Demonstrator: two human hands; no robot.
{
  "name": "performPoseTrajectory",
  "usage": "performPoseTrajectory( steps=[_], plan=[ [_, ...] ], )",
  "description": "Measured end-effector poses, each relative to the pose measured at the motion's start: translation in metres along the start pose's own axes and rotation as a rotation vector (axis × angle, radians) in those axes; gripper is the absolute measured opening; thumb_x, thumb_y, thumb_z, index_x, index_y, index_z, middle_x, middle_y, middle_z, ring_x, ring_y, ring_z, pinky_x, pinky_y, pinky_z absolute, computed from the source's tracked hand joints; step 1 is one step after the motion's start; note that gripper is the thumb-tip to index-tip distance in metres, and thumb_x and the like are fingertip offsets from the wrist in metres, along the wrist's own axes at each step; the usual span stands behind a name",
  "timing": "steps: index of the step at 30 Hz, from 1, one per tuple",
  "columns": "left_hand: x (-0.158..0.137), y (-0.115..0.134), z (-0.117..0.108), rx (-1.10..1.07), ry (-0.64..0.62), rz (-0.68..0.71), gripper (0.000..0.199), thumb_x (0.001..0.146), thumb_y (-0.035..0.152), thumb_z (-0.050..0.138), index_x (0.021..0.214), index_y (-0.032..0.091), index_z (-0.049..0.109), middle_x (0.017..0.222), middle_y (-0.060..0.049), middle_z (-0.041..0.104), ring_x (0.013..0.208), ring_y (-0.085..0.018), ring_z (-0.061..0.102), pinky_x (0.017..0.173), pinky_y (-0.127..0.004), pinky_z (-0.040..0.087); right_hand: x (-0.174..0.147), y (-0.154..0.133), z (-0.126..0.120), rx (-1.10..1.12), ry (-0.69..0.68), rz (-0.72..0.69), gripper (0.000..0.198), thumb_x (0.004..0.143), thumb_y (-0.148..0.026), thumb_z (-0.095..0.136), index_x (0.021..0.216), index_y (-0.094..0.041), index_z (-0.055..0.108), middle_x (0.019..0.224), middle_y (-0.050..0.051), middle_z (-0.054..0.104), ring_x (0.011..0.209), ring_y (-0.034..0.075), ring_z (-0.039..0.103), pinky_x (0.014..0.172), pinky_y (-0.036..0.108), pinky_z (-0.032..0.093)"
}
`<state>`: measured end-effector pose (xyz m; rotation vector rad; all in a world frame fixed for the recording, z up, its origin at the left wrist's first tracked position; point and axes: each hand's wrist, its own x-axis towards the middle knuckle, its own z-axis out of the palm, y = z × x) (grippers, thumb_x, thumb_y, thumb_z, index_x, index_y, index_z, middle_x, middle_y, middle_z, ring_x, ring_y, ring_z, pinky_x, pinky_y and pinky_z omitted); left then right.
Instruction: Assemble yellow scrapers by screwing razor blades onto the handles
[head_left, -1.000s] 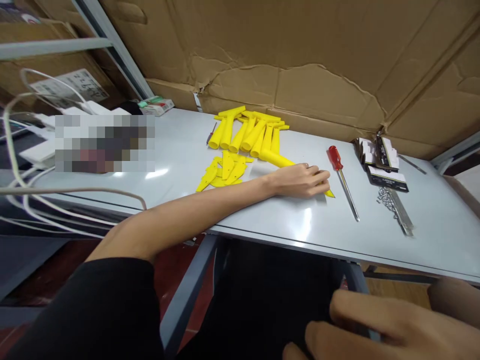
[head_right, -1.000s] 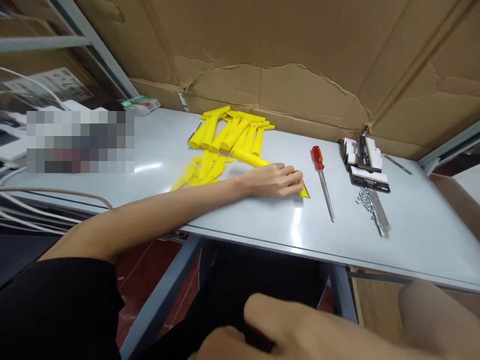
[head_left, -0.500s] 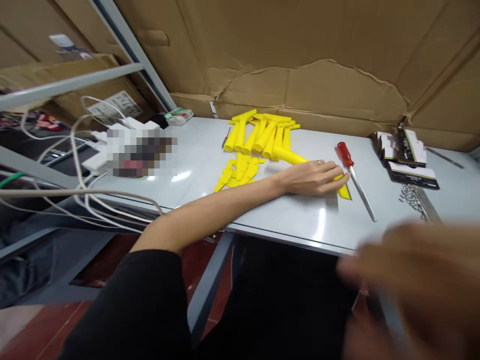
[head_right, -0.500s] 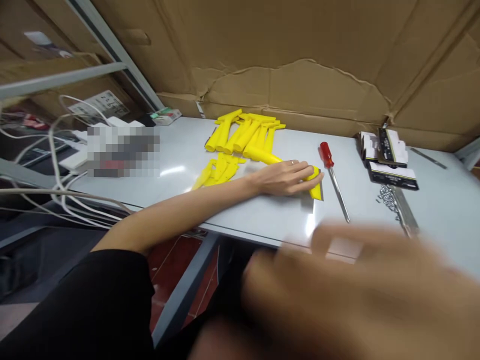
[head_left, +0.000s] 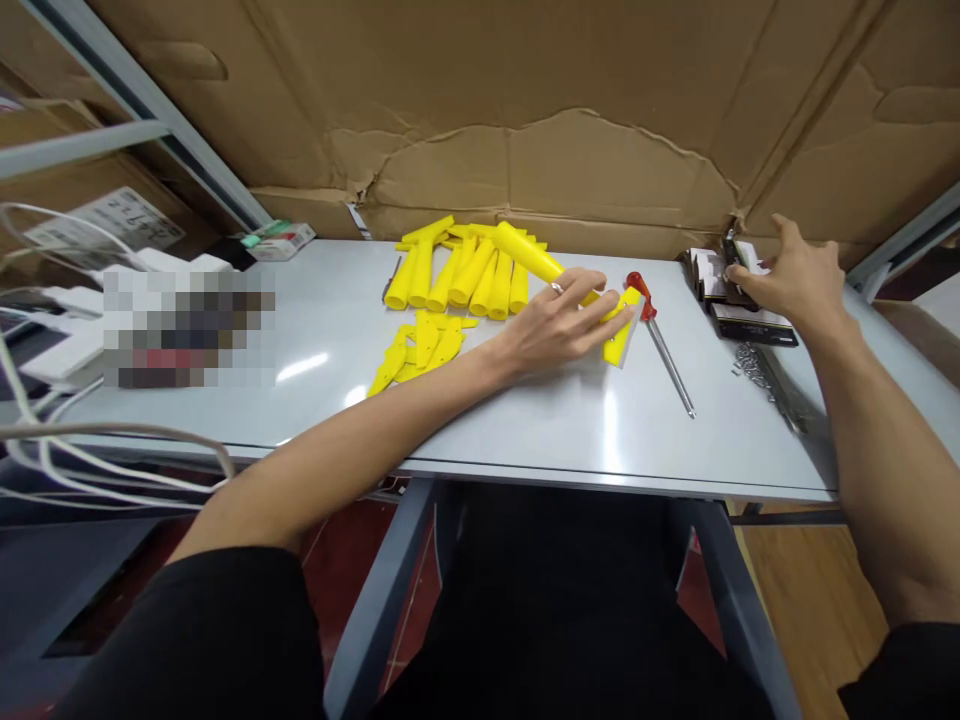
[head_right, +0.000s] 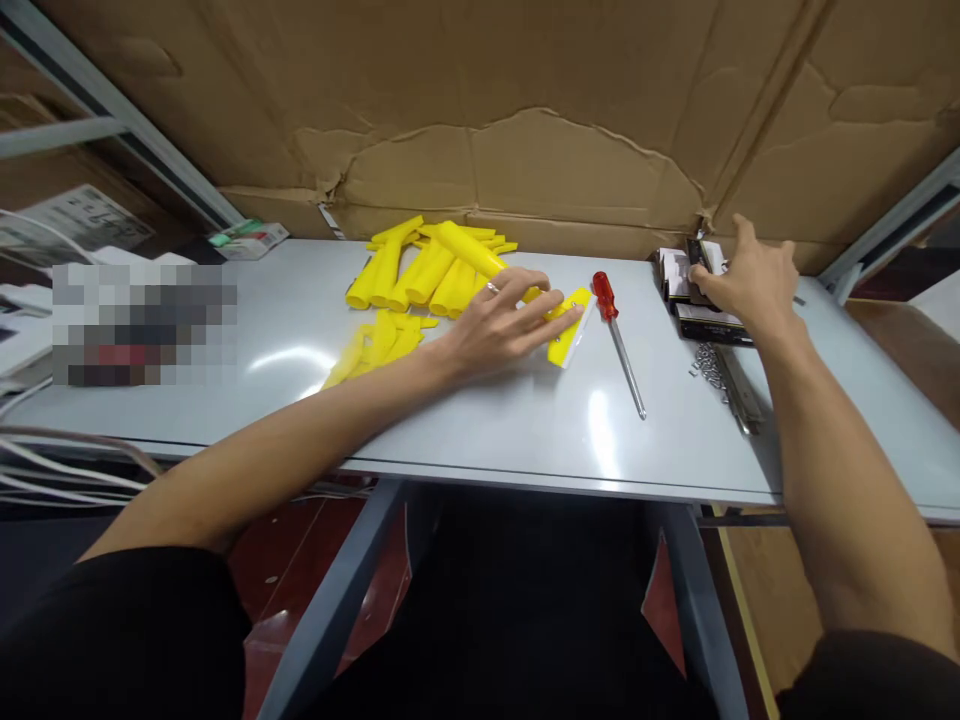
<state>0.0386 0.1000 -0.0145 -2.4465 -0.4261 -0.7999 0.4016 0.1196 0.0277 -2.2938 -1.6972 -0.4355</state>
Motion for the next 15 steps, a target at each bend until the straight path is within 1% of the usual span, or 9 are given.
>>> performPoseTrajectory(
  steps=[2, 3, 5, 7, 9, 11, 13, 15],
  plan=[
    [-0.002, -0.008, 0.000, -0.095, 0.066, -0.150, 0.051, 0.103, 0.007, 0.049, 0.143, 0.036, 0.064, 0.127, -0.007, 0.075, 0.125, -0.030, 0.065, 0.102, -0.053, 0.050, 0.002, 0.001, 0.000, 0.143, -0.012, 0.053, 0.086, 0.091, -0.046, 0.072, 0.167, -0.028, 0.035, 0.118, 0.009, 0.077, 0.135, 0.037, 0.052, 0.100, 0.041, 0.039],
    [-0.003, -0.012, -0.002, -0.131, 0.113, -0.219, 0.049, 0.104, 0.009, 0.049, 0.140, 0.038, 0.066, 0.128, -0.006, 0.076, 0.123, -0.030, 0.066, 0.101, -0.053, 0.050, 0.003, 0.002, -0.001, 0.186, -0.017, 0.063, 0.085, 0.090, -0.043, 0.071, 0.166, -0.030, 0.036, 0.119, 0.008, 0.077, 0.133, 0.037, 0.053, 0.100, 0.041, 0.039],
    [-0.003, -0.021, -0.006, -0.191, 0.220, -0.333, 0.042, 0.105, 0.015, 0.051, 0.134, 0.038, 0.070, 0.125, -0.006, 0.077, 0.116, -0.029, 0.069, 0.098, -0.051, 0.052, 0.004, 0.002, 0.000, 0.220, -0.023, 0.068, 0.085, 0.089, -0.043, 0.071, 0.166, -0.032, 0.037, 0.121, 0.010, 0.076, 0.125, 0.035, 0.058, 0.097, 0.041, 0.040],
    [-0.002, -0.028, -0.015, -0.251, 0.333, -0.427, 0.033, 0.105, 0.024, 0.055, 0.129, 0.036, 0.074, 0.120, -0.006, 0.078, 0.110, -0.028, 0.071, 0.095, -0.048, 0.054, 0.004, 0.002, 0.003, 0.194, -0.021, 0.060, 0.086, 0.087, -0.046, 0.072, 0.165, -0.032, 0.038, 0.120, 0.012, 0.075, 0.119, 0.033, 0.061, 0.094, 0.041, 0.041],
    [0.000, -0.033, -0.026, -0.317, 0.459, -0.525, 0.022, 0.101, 0.034, 0.065, 0.120, 0.034, 0.077, 0.115, -0.005, 0.078, 0.106, -0.026, 0.072, 0.094, -0.043, 0.056, 0.002, 0.000, 0.004, 0.146, 0.049, 0.037, 0.085, 0.086, -0.049, 0.073, 0.163, -0.031, 0.042, 0.122, 0.015, 0.073, 0.117, 0.032, 0.061, 0.093, 0.041, 0.042],
    [0.004, -0.037, -0.039, -0.380, 0.607, -0.641, 0.017, 0.093, 0.044, 0.078, 0.106, 0.032, 0.078, 0.107, -0.004, 0.078, 0.099, -0.023, 0.073, 0.090, -0.038, 0.058, 0.000, -0.003, 0.002, 0.155, 0.173, 0.017, 0.085, 0.086, -0.048, 0.074, 0.162, -0.027, 0.043, 0.122, 0.017, 0.071, 0.114, 0.030, 0.062, 0.093, 0.040, 0.043],
    [0.009, -0.040, -0.049, -0.448, 0.758, -0.765, 0.024, 0.087, 0.051, 0.085, 0.089, 0.030, 0.075, 0.092, -0.002, 0.075, 0.083, -0.019, 0.072, 0.079, -0.034, 0.059, -0.003, -0.009, -0.003, 0.261, 0.285, -0.008, 0.089, 0.086, -0.043, 0.073, 0.165, -0.021, 0.037, 0.116, 0.017, 0.071, 0.107, 0.025, 0.063, 0.094, 0.040, 0.044],
    [0.013, -0.042, -0.054, -0.574, 0.850, -0.871, 0.034, 0.085, 0.056, 0.086, 0.078, 0.027, 0.070, 0.078, 0.001, 0.070, 0.069, -0.015, 0.068, 0.068, -0.030, 0.058, -0.008, -0.021, -0.010, 0.458, 0.317, -0.049, 0.093, 0.086, -0.034, 0.073, 0.167, -0.016, 0.033, 0.109, 0.015, 0.072, 0.098, 0.020, 0.063, 0.094, 0.038, 0.047]
  ],
)
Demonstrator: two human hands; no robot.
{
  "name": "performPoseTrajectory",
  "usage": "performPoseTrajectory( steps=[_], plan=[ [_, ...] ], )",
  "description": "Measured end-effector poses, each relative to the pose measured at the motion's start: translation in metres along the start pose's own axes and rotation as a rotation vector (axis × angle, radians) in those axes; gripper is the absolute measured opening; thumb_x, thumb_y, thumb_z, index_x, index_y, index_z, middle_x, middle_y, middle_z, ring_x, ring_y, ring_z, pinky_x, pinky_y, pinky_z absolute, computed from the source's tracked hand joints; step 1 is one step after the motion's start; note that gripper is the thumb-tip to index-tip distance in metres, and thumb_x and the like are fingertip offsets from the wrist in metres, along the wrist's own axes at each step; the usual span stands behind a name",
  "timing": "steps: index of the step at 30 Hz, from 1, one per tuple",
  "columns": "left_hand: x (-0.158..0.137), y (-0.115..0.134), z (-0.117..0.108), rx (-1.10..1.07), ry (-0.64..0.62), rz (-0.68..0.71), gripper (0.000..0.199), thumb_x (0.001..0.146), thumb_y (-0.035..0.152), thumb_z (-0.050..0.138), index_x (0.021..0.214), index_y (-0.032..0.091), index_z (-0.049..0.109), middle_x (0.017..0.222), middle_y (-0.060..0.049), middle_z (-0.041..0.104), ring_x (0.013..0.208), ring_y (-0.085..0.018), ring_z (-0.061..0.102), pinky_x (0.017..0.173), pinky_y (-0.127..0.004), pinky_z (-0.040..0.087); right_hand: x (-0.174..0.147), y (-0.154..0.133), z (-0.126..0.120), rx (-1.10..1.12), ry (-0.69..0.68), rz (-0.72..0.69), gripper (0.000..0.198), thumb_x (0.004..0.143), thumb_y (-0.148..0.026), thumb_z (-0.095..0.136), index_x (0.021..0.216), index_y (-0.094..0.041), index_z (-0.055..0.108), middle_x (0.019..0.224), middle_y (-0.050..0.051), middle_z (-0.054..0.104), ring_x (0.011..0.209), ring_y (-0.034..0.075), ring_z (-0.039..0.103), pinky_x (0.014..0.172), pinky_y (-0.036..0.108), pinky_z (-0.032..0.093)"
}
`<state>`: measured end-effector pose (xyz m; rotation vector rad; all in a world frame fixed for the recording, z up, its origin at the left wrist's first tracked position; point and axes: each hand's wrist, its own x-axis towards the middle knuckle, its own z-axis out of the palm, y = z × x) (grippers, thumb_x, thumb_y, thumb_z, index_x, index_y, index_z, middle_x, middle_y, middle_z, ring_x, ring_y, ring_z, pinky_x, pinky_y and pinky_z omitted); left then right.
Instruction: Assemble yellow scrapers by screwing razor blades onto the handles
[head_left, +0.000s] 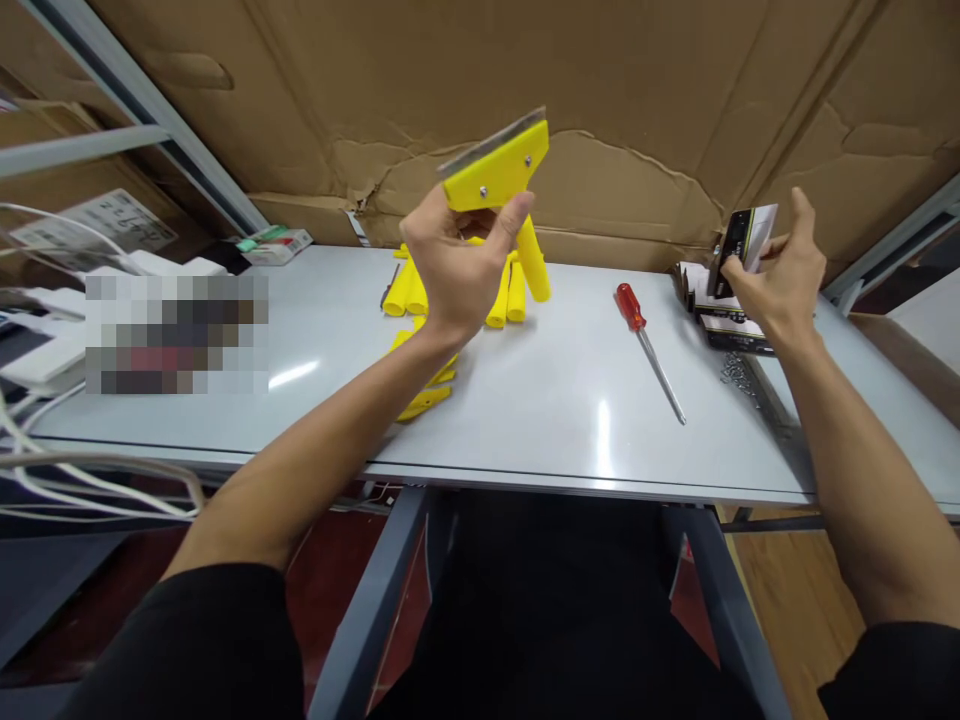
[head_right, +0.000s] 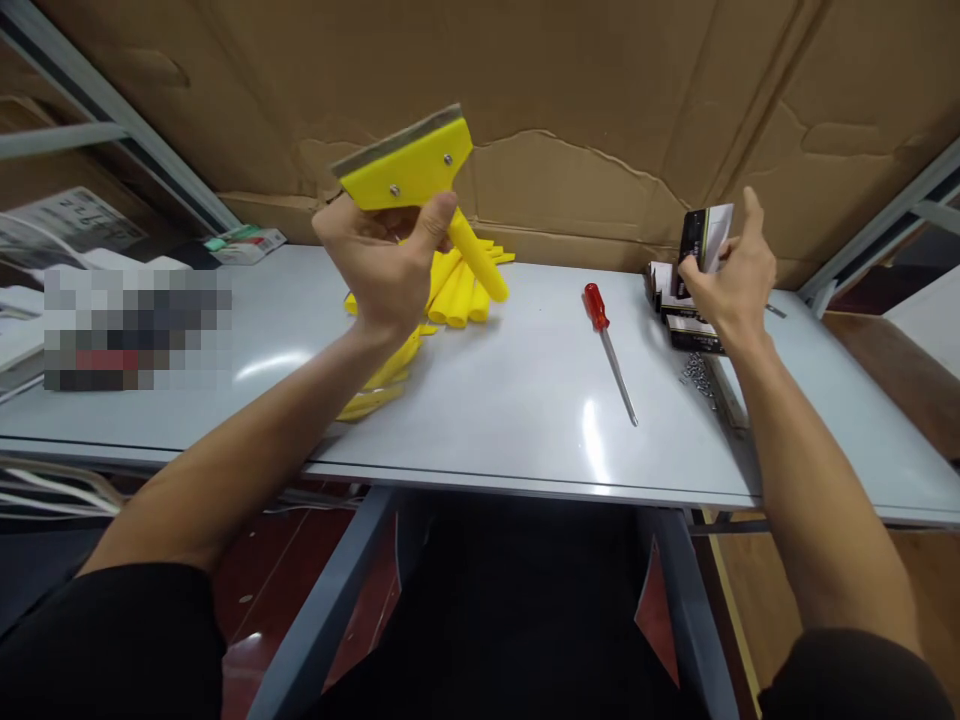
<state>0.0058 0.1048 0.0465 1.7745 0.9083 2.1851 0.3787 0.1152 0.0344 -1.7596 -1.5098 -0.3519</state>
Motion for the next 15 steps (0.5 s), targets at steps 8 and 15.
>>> performPoseTrajectory(
  steps=[8, 15],
  plan=[
    [-0.013, -0.003, 0.015, -0.382, -0.099, -0.434, 0.039, 0.076, 0.053, 0.093, 0.079, 0.020, 0.073, 0.083, -0.002, 0.078, 0.053, -0.008, 0.065, 0.052, -0.024, 0.059, -0.054, -0.079, 0.006, 0.988, -0.481, 0.099, 0.087, 0.069, -0.044, 0.093, 0.140, -0.028, 0.045, 0.090, 0.000, 0.065, 0.075, 0.014, 0.063, 0.062, 0.028, 0.051],
    [0.001, -0.005, 0.004, -0.360, -0.052, -0.502, 0.039, 0.079, 0.060, 0.090, 0.076, 0.025, 0.072, 0.081, 0.001, 0.078, 0.057, -0.008, 0.063, 0.055, -0.026, 0.059, -0.074, -0.099, -0.007, 1.099, -0.581, 0.132, 0.078, 0.064, -0.046, 0.098, 0.116, -0.029, 0.043, 0.080, -0.004, 0.059, 0.063, 0.010, 0.059, 0.055, 0.027, 0.049]
  ],
)
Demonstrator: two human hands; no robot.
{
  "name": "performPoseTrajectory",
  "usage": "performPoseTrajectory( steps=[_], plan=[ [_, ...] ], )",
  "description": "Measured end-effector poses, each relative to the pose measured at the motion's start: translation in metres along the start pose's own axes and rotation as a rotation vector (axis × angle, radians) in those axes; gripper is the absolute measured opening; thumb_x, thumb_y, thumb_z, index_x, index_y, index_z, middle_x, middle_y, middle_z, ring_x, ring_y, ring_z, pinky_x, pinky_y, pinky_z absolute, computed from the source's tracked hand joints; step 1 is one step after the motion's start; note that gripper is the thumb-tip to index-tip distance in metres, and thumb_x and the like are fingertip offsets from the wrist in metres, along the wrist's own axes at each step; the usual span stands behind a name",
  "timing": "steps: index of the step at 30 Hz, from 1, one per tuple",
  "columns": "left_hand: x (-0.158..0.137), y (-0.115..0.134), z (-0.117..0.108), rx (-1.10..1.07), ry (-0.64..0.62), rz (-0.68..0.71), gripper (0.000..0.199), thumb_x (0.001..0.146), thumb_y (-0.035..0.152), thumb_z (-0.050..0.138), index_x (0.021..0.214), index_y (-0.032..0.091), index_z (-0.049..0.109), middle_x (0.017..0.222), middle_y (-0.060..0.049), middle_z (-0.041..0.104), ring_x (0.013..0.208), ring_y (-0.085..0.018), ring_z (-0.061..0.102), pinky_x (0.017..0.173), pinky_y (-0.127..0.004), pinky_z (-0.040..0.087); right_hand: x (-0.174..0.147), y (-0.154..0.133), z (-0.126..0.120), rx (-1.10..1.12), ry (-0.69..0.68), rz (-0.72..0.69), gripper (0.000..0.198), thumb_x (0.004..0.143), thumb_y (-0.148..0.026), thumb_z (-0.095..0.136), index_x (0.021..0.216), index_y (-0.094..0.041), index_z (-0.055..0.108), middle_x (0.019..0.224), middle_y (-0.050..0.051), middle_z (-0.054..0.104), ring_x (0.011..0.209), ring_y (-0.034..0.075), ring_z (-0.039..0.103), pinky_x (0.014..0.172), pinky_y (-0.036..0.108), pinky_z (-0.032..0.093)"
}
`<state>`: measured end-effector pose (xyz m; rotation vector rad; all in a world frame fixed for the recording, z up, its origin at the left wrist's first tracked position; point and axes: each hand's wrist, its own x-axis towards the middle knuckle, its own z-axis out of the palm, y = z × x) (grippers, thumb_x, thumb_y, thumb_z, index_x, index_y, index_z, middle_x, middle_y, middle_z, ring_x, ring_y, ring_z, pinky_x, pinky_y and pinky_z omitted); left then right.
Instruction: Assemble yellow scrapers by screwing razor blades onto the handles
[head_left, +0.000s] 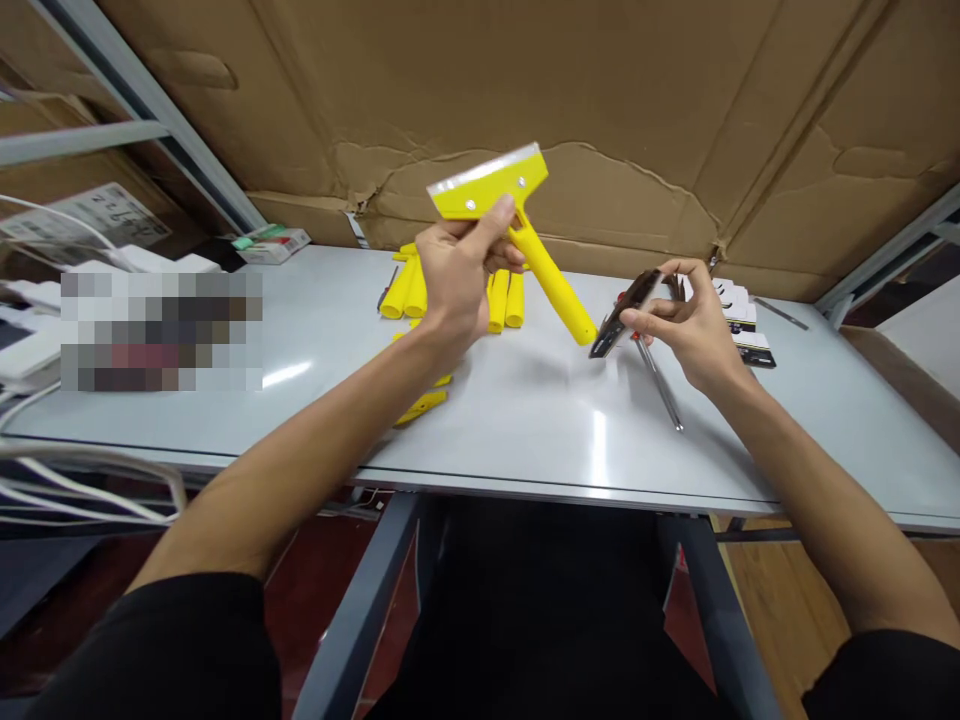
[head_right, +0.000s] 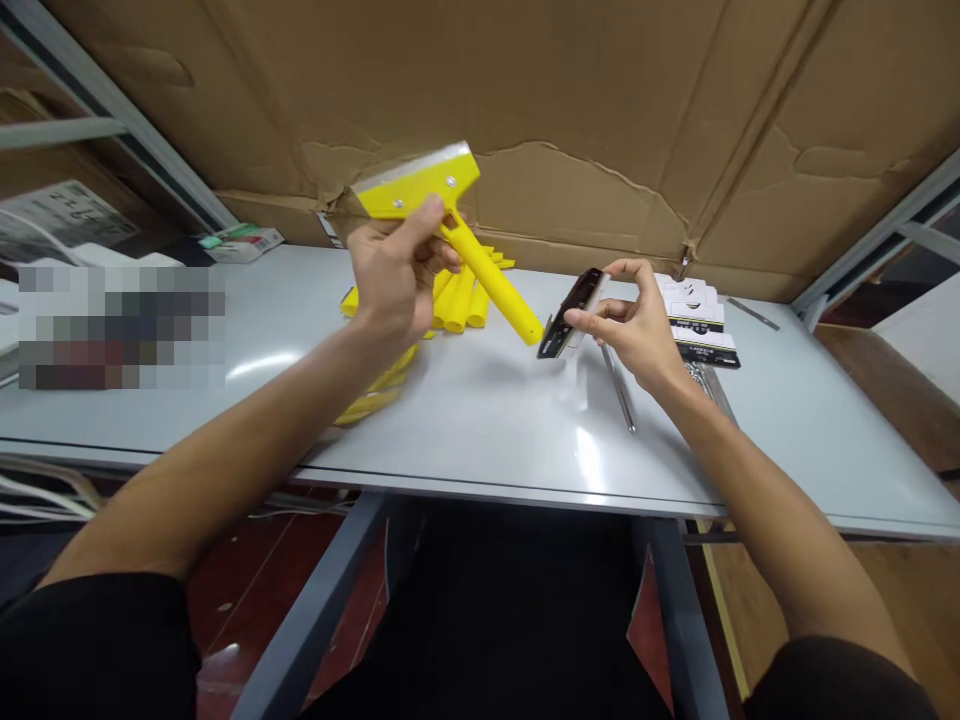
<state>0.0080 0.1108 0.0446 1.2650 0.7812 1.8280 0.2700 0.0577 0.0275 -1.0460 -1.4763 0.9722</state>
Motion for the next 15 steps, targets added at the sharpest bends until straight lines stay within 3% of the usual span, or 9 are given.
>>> performPoseTrajectory(
  steps=[3, 9, 15],
  plan=[
    [0.0077, 0.0027, -0.0048, -0.033, 0.039, -0.012, 0.040, 0.080, 0.063, 0.088, 0.076, 0.027, 0.071, 0.086, 0.001, 0.079, 0.059, -0.008, 0.063, 0.057, -0.027, 0.059, 0.0016, 0.0014, -0.0035, -0.024, 0.020, 0.003, 0.078, 0.064, -0.050, 0.098, 0.115, -0.028, 0.043, 0.076, -0.005, 0.058, 0.057, 0.009, 0.056, 0.056, 0.029, 0.049],
    [0.0083, 0.0012, -0.0052, -0.021, 0.053, -0.056, 0.036, 0.082, 0.063, 0.085, 0.077, 0.031, 0.070, 0.080, -0.001, 0.077, 0.064, -0.015, 0.068, 0.057, -0.032, 0.060, 0.0010, 0.0079, -0.0026, -0.057, 0.018, 0.026, 0.079, 0.063, -0.052, 0.099, 0.115, -0.027, 0.046, 0.076, -0.003, 0.060, 0.065, 0.013, 0.063, 0.053, 0.027, 0.047],
    [0.0109, -0.0003, -0.0080, -0.025, 0.076, -0.043, 0.042, 0.080, 0.069, 0.084, 0.082, 0.030, 0.069, 0.090, 0.003, 0.079, 0.068, -0.012, 0.063, 0.065, -0.034, 0.058, -0.0017, 0.0021, -0.0050, 0.097, -0.060, 0.022, 0.072, 0.071, -0.052, 0.095, 0.112, -0.028, 0.040, 0.084, -0.002, 0.067, 0.073, 0.014, 0.067, 0.055, 0.024, 0.045]
  ],
)
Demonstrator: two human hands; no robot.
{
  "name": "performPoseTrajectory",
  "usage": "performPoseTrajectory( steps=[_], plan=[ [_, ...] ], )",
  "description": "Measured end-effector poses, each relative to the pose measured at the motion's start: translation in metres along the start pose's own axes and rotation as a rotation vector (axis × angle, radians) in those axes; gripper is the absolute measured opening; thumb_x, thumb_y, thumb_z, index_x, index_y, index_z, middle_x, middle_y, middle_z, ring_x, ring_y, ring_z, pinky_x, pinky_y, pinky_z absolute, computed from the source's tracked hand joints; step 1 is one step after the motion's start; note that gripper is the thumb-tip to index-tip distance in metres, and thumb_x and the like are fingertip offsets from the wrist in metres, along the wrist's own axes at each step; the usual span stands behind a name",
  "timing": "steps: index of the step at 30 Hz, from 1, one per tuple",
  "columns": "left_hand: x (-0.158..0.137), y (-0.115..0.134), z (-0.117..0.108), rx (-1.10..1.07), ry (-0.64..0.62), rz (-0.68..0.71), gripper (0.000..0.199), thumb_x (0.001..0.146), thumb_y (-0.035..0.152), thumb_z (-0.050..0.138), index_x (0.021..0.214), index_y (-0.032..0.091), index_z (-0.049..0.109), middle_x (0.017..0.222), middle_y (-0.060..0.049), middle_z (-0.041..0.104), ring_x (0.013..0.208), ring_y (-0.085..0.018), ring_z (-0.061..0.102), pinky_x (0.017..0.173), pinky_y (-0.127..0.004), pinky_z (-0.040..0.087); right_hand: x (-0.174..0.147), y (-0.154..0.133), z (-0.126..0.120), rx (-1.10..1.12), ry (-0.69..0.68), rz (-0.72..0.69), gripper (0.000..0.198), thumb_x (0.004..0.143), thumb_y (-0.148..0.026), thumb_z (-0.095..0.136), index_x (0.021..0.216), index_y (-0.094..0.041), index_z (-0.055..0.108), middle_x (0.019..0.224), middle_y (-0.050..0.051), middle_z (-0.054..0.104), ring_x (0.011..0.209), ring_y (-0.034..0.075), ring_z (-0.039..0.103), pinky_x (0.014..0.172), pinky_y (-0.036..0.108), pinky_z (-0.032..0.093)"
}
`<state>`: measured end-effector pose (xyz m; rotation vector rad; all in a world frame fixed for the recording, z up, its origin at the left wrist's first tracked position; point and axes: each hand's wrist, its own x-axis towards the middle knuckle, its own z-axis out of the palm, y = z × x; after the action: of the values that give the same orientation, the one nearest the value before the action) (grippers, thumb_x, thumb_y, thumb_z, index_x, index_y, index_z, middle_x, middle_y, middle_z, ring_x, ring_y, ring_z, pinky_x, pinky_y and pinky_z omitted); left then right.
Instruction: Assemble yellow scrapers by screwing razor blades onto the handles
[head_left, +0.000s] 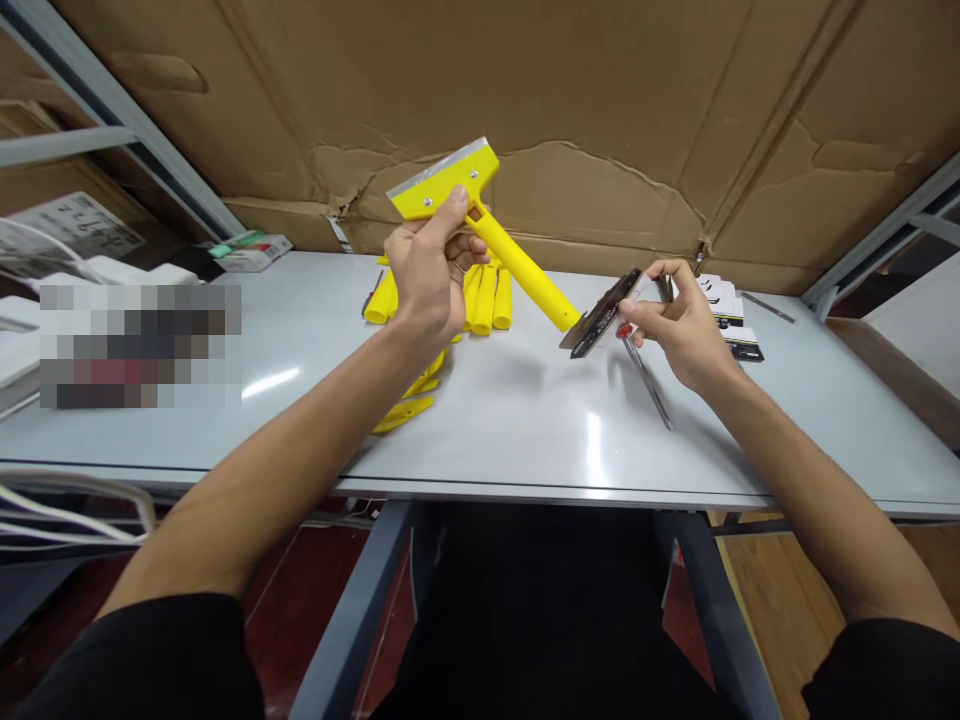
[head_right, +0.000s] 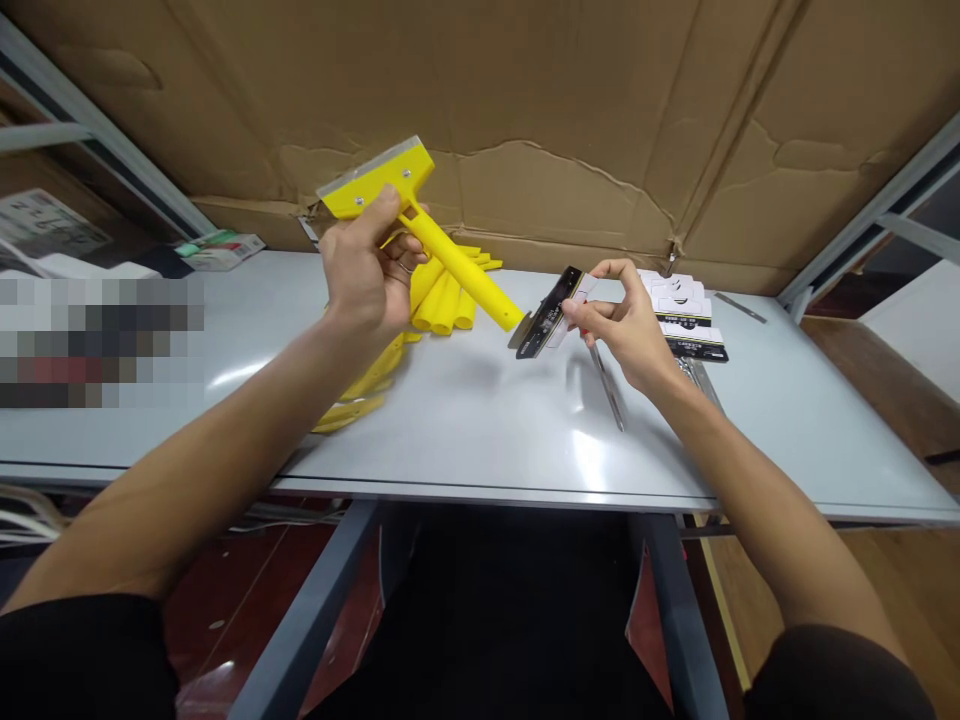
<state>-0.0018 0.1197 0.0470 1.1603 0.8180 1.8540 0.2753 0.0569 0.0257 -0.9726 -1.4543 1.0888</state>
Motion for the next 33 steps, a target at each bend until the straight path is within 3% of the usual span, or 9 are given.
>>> performPoseTrajectory(
  steps=[4, 7, 12, 17, 20, 24, 28, 31, 33],
  plan=[
    [0.008, -0.007, -0.005, 0.000, -0.034, -0.009, 0.061, 0.069, 0.085, 0.084, 0.086, 0.028, 0.068, 0.087, 0.007, 0.077, 0.072, -0.010, 0.059, 0.070, -0.036, 0.059, -0.004, -0.008, 0.000, 0.036, -0.074, 0.040, 0.057, 0.085, -0.067, 0.077, 0.099, -0.025, 0.043, 0.103, 0.002, 0.072, 0.092, 0.017, 0.072, 0.063, 0.027, 0.051],
    [0.013, -0.013, -0.009, 0.005, -0.031, 0.016, 0.060, 0.064, 0.083, 0.088, 0.084, 0.030, 0.070, 0.091, 0.007, 0.078, 0.070, -0.011, 0.059, 0.070, -0.038, 0.058, -0.005, -0.010, -0.001, -0.011, -0.065, 0.031, 0.059, 0.082, -0.072, 0.077, 0.094, -0.023, 0.044, 0.106, 0.004, 0.074, 0.098, 0.019, 0.072, 0.064, 0.027, 0.050],
    [0.017, -0.018, -0.014, 0.058, -0.096, 0.053, 0.046, 0.078, 0.081, 0.077, 0.083, 0.036, 0.069, 0.091, 0.004, 0.078, 0.077, -0.019, 0.067, 0.065, -0.044, 0.055, -0.006, -0.010, 0.000, 0.034, -0.042, 0.036, 0.054, 0.081, -0.065, 0.082, 0.102, -0.025, 0.052, 0.107, 0.006, 0.075, 0.093, 0.017, 0.072, 0.061, 0.025, 0.048],
    [0.015, -0.011, -0.013, -0.042, -0.068, 0.006, 0.049, 0.076, 0.067, 0.091, 0.094, 0.027, 0.067, 0.096, 0.011, 0.078, 0.072, -0.007, 0.059, 0.079, -0.036, 0.059, -0.004, -0.006, 0.000, 0.050, 0.041, 0.179, 0.049, 0.076, -0.052, 0.087, 0.107, -0.023, 0.063, 0.103, 0.006, 0.076, 0.082, 0.013, 0.069, 0.058, 0.021, 0.049],
    [0.009, -0.008, -0.007, -0.047, -0.069, 0.004, 0.046, 0.080, 0.065, 0.090, 0.091, 0.027, 0.067, 0.094, 0.010, 0.078, 0.069, -0.005, 0.058, 0.073, -0.031, 0.059, -0.003, -0.005, 0.002, 0.065, 0.036, 0.215, 0.047, 0.075, -0.051, 0.089, 0.104, -0.020, 0.067, 0.106, 0.008, 0.076, 0.087, 0.015, 0.072, 0.059, 0.022, 0.054],
    [-0.007, -0.007, 0.004, -0.055, -0.117, 0.036, 0.041, 0.074, 0.062, 0.092, 0.082, 0.028, 0.073, 0.096, 0.002, 0.079, 0.064, -0.008, 0.061, 0.062, -0.030, 0.060, -0.006, -0.007, 0.007, 0.132, -0.119, 0.199, 0.050, 0.078, -0.056, 0.087, 0.107, -0.019, 0.072, 0.114, 0.009, 0.075, 0.098, 0.018, 0.074, 0.081, 0.031, 0.066],
    [-0.017, -0.007, 0.010, -0.013, -0.126, 0.046, 0.040, 0.078, 0.063, 0.089, 0.076, 0.027, 0.072, 0.089, 0.000, 0.077, 0.061, -0.009, 0.064, 0.060, -0.029, 0.062, -0.010, -0.008, 0.012, 0.138, -0.267, 0.121, 0.052, 0.075, -0.055, 0.091, 0.111, -0.022, 0.075, 0.127, 0.007, 0.070, 0.108, 0.017, 0.072, 0.108, 0.038, 0.062],
    [-0.018, -0.009, 0.008, 0.056, -0.143, 0.006, 0.042, 0.083, 0.067, 0.084, 0.076, 0.027, 0.070, 0.087, -0.002, 0.078, 0.068, -0.013, 0.071, 0.063, -0.028, 0.065, -0.010, -0.002, 0.013, -0.002, -0.267, 0.067, 0.066, 0.064, -0.040, 0.099, 0.123, -0.026, 0.074, 0.135, 0.005, 0.065, 0.103, 0.015, 0.069, 0.101, 0.036, 0.062],
    [-0.017, -0.013, 0.006, 0.083, -0.169, -0.013, 0.044, 0.085, 0.069, 0.080, 0.077, 0.027, 0.070, 0.083, -0.002, 0.078, 0.072, -0.015, 0.075, 0.065, -0.027, 0.066, -0.009, 0.003, 0.013, -0.191, -0.191, 0.008, 0.065, 0.063, -0.037, 0.098, 0.122, -0.024, 0.075, 0.125, 0.005, 0.068, 0.090, 0.012, 0.065, 0.091, 0.035, 0.061]
  ],
)
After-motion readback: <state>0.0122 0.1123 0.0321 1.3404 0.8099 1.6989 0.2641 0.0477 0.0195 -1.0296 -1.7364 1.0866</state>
